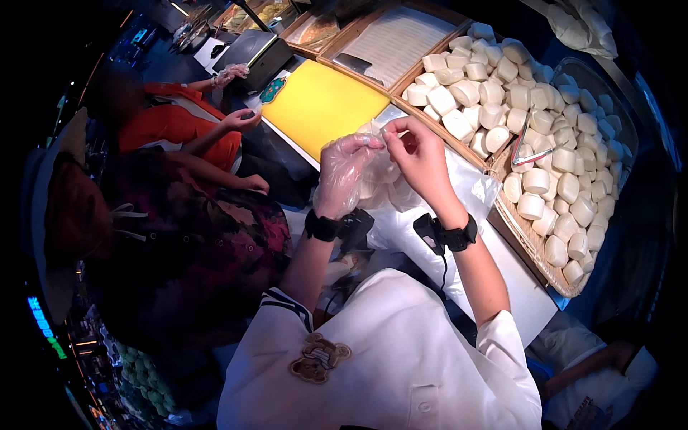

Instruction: The person wears a plastic glove and uses tongs to pick up small white bun-like food items from a large basket and places them into a clear plastic bag.

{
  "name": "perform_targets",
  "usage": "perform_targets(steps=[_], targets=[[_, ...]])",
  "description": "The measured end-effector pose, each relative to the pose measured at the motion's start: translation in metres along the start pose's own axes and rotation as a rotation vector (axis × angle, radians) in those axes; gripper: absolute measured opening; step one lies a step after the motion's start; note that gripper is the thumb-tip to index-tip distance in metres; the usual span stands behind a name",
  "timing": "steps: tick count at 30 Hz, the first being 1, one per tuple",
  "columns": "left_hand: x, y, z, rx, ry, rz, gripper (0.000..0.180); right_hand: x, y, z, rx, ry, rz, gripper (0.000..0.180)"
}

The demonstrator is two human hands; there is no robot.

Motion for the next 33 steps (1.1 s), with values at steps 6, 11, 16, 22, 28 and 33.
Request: perform_targets(steps=[6, 11, 16, 22, 28, 33], targets=[[0.087, -0.027, -0.16, 0.09, 0.031, 0.194, 0.016, 0.022, 0.035, 0.042, -0.041, -0.056, 0.013, 0.036], [0.121, -0.021, -0.267, 0.031, -0.287, 0.083, 0.021, -0.05, 0.112, 0.014, -0.254, 0.046, 0.275, 0.034], [0.124, -0.04, -0.28, 0.055, 0.204, -0.185, 0.018, -0.152, 0.149, 0.002, -0.769, -0.111, 0.335, 0.049], [0.145, -0.066, -0.287, 0.109, 0.386, -0.248, 0.01, -0.219, 0.187, 0.027, -0.97, -0.509, 0.17, 0.04], [0.146, -0.054, -0.32, 0.775, 0.466, -0.395, 0.015, -0.213, 0.184, -0.009, -0.915, -0.223, 0.269, 0.016], [0.134, -0.037, -0.339, 1.731, 0.224, -0.214, 0.033, -0.212, 0.181, -0.031, -0.972, -0.171, 0.257, 0.02]])
Point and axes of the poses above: each hand's wrist, its own x-axis towards the middle knuckle, its own z-axis out of the palm, y = z × x, the point moved 5 cm from there along x, towards the middle knuckle, and after that the axes turned 8 degrees about -y, right-handed, at the moved point
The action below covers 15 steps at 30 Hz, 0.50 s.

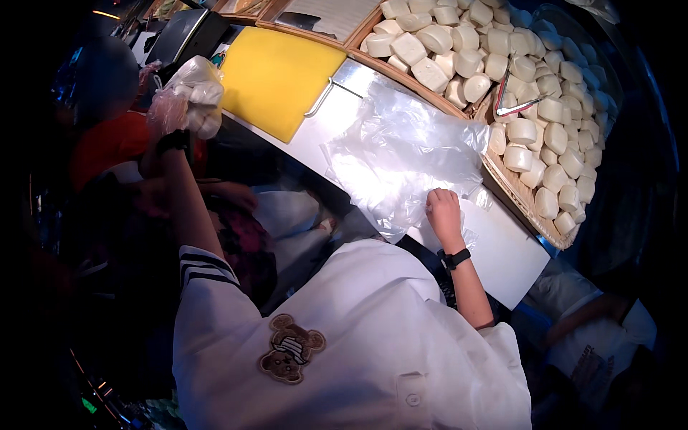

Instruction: The person wears a plastic glove and uses tongs to pick up small white bun-like food items from a large basket and places them into a clear plastic bag.

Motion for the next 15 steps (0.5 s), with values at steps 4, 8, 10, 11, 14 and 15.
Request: perform_targets(steps=[4, 8, 10, 11, 14, 15], targets=[[-0.072, 0.084, -0.009, -0.278, 0.001, 0.26, 0.026, -0.009, 0.022, -0.01, 0.015, -0.156, 0.086, 0.019], [-0.195, 0.161, 0.022, -0.059, -0.061, 0.684, 0.027, -0.01, 0.02, -0.012, 0.155, -0.094, 0.028, 0.019], [-0.255, 0.203, 0.029, -0.794, -0.489, 0.245, 0.04, -0.017, 0.016, -0.013, 0.182, -0.083, 0.03, 0.017], [-0.286, 0.215, 0.044, -0.801, -0.569, 0.319, 0.044, -0.022, 0.013, -0.013, 0.209, -0.043, 0.018, 0.015], [-0.353, 0.271, 0.08, -0.636, -0.916, 0.383, 0.055, -0.034, 0.026, -0.016, 0.242, 0.034, 0.069, 0.014], [-0.375, 0.279, 0.102, -0.674, -1.017, 0.306, 0.057, -0.038, 0.023, -0.019, 0.29, 0.057, 0.066, 0.015]])
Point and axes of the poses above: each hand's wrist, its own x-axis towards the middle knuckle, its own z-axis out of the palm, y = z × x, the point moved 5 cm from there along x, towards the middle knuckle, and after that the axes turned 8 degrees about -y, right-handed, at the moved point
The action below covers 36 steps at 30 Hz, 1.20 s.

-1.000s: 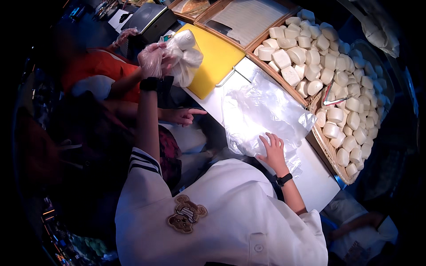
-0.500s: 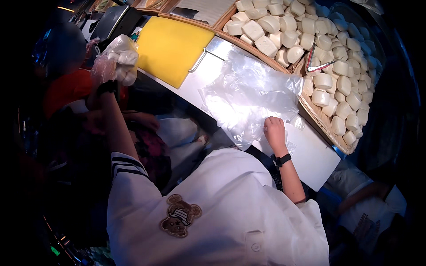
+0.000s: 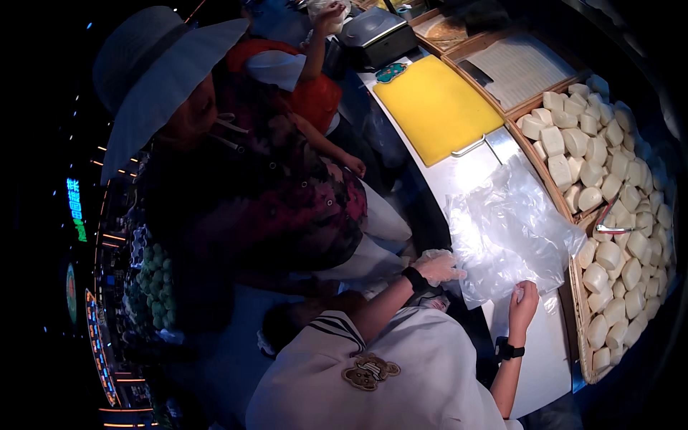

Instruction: The person wears a plastic glove and uses tongs to pick up small white bun-like food items from a large basket and places them into a clear plastic bag.

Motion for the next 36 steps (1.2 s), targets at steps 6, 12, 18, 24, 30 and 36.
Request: perform_targets(steps=[6, 12, 18, 24, 30, 36], targets=[[0.03, -0.046, 0.128, -1.181, -0.034, 0.148, 0.076, -0.011, 0.005, 0.012, 0.058, -0.003, -0.05, 0.02], [0.01, -0.007, 0.112, -1.564, 0.172, 0.122, 0.067, -0.013, 0.009, 0.002, 0.043, -0.062, -0.053, 0.021], [0.019, -0.001, 0.083, -1.522, 0.282, 0.162, 0.044, -0.017, 0.003, -0.003, -0.068, -0.086, -0.065, 0.034], [0.026, 0.001, 0.073, -1.608, 0.214, 0.223, 0.04, -0.018, -0.025, 0.007, -0.193, -0.082, -0.176, 0.012], [0.028, -0.001, 0.082, -1.614, 0.178, 0.304, 0.038, -0.016, -0.016, 0.02, -0.22, -0.082, -0.117, 0.013], [0.013, -0.01, 0.074, -1.578, 0.26, 0.301, 0.033, -0.004, 0.002, 0.018, -0.261, -0.041, -0.019, 0.011]])
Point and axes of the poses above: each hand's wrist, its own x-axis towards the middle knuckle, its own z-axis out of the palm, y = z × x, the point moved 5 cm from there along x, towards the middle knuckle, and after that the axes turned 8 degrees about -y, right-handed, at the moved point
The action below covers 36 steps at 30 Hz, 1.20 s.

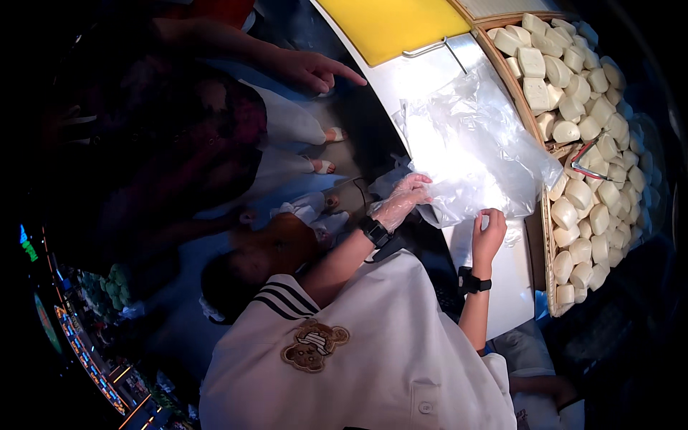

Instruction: The person wears a plastic glove and uses tongs to pick up small white bun-like food items from a large basket and places them into a clear plastic bag.

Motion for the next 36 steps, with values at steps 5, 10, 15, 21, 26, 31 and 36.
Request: perform_targets(steps=[5, 10, 15, 21, 26, 31, 36], targets=[[-0.001, 0.005, -0.013, 0.105, 0.106, -0.076, 0.031, 0.012, 0.004, -0.007, 0.016, 0.037, -0.003, 0.015], [-0.01, -0.034, -0.041, 0.41, 0.111, -0.18, 0.025, 0.016, -0.025, -0.013, 0.381, -0.043, -0.018, 0.018], [-0.03, 0.006, 0.049, 1.019, -0.43, -0.319, 0.033, 0.011, -0.032, -0.016, 0.921, -0.067, 0.243, 0.026], [-0.031, 0.036, 0.097, 0.454, -0.222, 0.192, 0.049, 0.007, -0.074, -0.035, 1.068, -0.165, 0.123, 0.024], [-0.021, 0.054, 0.107, 0.498, -0.216, 0.186, 0.03, -0.005, -0.083, -0.044, 1.193, -0.253, 0.063, 0.016], [-0.004, 0.054, 0.077, 0.885, -0.001, 0.276, 0.021, -0.011, -0.069, -0.063, 1.428, -0.141, 0.16, 0.016], [-0.02, 0.078, 0.083, 0.642, -0.098, 0.217, 0.035, -0.01, -0.044, -0.073, 1.306, -0.086, 0.141, 0.017]])
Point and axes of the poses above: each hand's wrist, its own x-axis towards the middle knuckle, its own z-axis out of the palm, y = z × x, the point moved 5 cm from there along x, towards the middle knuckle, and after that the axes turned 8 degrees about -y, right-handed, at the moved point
